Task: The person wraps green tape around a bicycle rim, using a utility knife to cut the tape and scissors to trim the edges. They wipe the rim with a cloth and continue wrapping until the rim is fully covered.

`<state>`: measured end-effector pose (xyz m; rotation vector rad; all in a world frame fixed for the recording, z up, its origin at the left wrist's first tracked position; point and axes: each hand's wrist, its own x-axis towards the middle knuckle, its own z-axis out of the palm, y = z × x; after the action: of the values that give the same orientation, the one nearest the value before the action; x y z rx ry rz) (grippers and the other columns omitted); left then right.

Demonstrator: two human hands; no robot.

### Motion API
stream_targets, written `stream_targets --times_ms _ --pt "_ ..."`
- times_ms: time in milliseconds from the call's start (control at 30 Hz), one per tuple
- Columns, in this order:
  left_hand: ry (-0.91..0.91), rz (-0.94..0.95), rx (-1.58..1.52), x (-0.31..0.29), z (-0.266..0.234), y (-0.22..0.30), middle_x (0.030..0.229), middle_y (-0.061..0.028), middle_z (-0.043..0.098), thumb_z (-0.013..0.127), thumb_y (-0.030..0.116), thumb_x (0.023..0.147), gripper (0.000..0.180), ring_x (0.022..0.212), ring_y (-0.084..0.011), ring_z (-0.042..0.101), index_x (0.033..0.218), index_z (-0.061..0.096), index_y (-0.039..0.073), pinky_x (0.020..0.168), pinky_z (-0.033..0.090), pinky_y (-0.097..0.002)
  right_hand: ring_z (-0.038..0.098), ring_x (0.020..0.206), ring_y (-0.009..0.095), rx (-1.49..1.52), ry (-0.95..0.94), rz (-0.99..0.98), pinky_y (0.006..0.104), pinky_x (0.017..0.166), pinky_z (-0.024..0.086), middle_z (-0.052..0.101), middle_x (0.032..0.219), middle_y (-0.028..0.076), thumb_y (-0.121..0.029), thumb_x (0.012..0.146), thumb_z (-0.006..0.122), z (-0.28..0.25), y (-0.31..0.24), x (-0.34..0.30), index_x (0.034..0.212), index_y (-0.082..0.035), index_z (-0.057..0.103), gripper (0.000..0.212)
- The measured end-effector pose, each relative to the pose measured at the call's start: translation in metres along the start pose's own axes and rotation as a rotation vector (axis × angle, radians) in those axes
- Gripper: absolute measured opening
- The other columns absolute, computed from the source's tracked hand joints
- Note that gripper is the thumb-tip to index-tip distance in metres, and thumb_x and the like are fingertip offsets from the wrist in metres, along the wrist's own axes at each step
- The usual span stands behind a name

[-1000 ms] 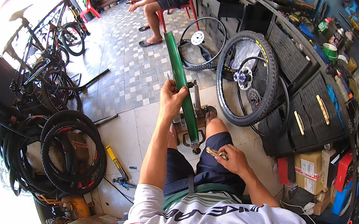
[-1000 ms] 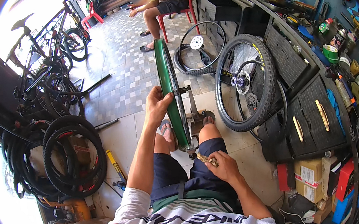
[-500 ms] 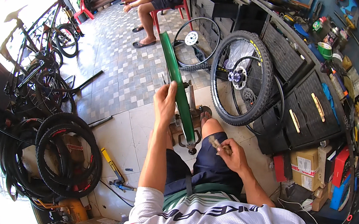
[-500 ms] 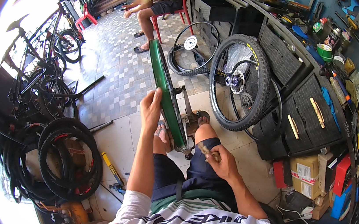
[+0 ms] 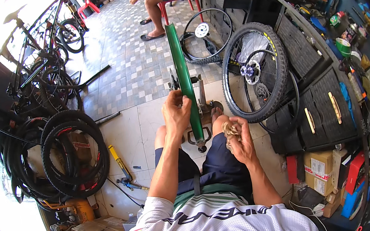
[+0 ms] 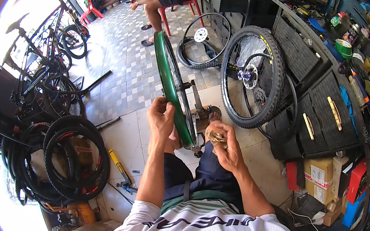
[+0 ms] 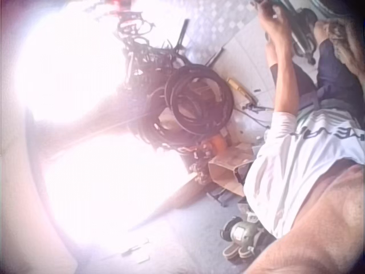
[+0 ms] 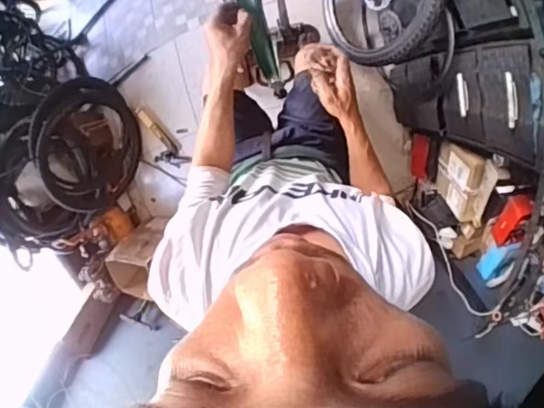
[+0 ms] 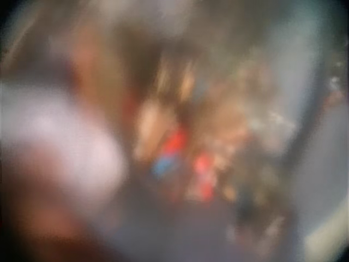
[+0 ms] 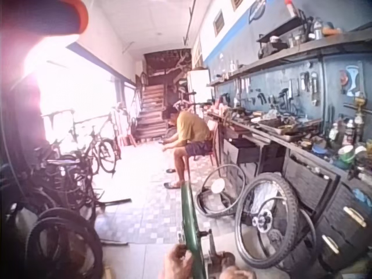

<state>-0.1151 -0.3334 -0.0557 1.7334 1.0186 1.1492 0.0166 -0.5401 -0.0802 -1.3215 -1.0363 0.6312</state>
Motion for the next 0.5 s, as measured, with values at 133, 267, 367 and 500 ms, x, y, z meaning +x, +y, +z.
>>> stream_targets --times_ms 133,267,367,500 --pt "0.070 0.010 0.159 -0.005 0.005 0.006 0.077 -0.0126 0.071 0.065 0.015 0.093 0.019 0.072 -0.0163 0.069 0.093 0.065 -0.004 0.069 0.055 -0.0317 0.052 0.076 0.007 -0.056 -0.052 -0.070 0.0244 0.064 0.043 0.057 0.090 0.002 -0.029 0.101 0.064 0.005 -0.012 0.020 0.107 -0.003 0.061 0.027" --pt "0.066 -0.039 0.208 0.004 0.004 0.013 0.071 -0.0141 0.069 0.064 0.024 0.097 0.027 0.064 -0.0222 0.068 0.091 0.065 -0.003 0.060 0.052 -0.0347 0.052 0.073 0.007 -0.096 -0.029 -0.054 0.0252 0.065 0.042 0.057 0.080 -0.001 -0.031 0.103 0.063 0.012 -0.012 0.033 0.098 -0.002 0.067 0.030" --pt "-0.017 -0.206 -0.089 0.017 -0.002 0.005 0.073 -0.0129 0.071 0.057 0.034 0.103 0.040 0.064 -0.0217 0.069 0.096 0.068 -0.003 0.058 0.052 -0.0322 0.054 0.069 0.007 -0.068 -0.024 -0.041 0.0237 0.062 0.043 0.059 0.082 0.001 -0.026 0.105 0.060 0.019 -0.020 0.044 0.103 -0.002 0.066 0.025" --pt "-0.031 -0.389 -0.626 0.012 -0.007 0.004 0.083 -0.0125 0.072 0.049 0.045 0.107 0.054 0.069 -0.0184 0.069 0.106 0.068 -0.006 0.060 0.058 -0.0293 0.056 0.071 0.006 0.054 0.056 -0.005 0.0248 0.062 0.046 0.061 0.083 0.001 -0.019 0.103 0.060 0.030 -0.018 0.057 0.109 -0.002 0.062 0.019"
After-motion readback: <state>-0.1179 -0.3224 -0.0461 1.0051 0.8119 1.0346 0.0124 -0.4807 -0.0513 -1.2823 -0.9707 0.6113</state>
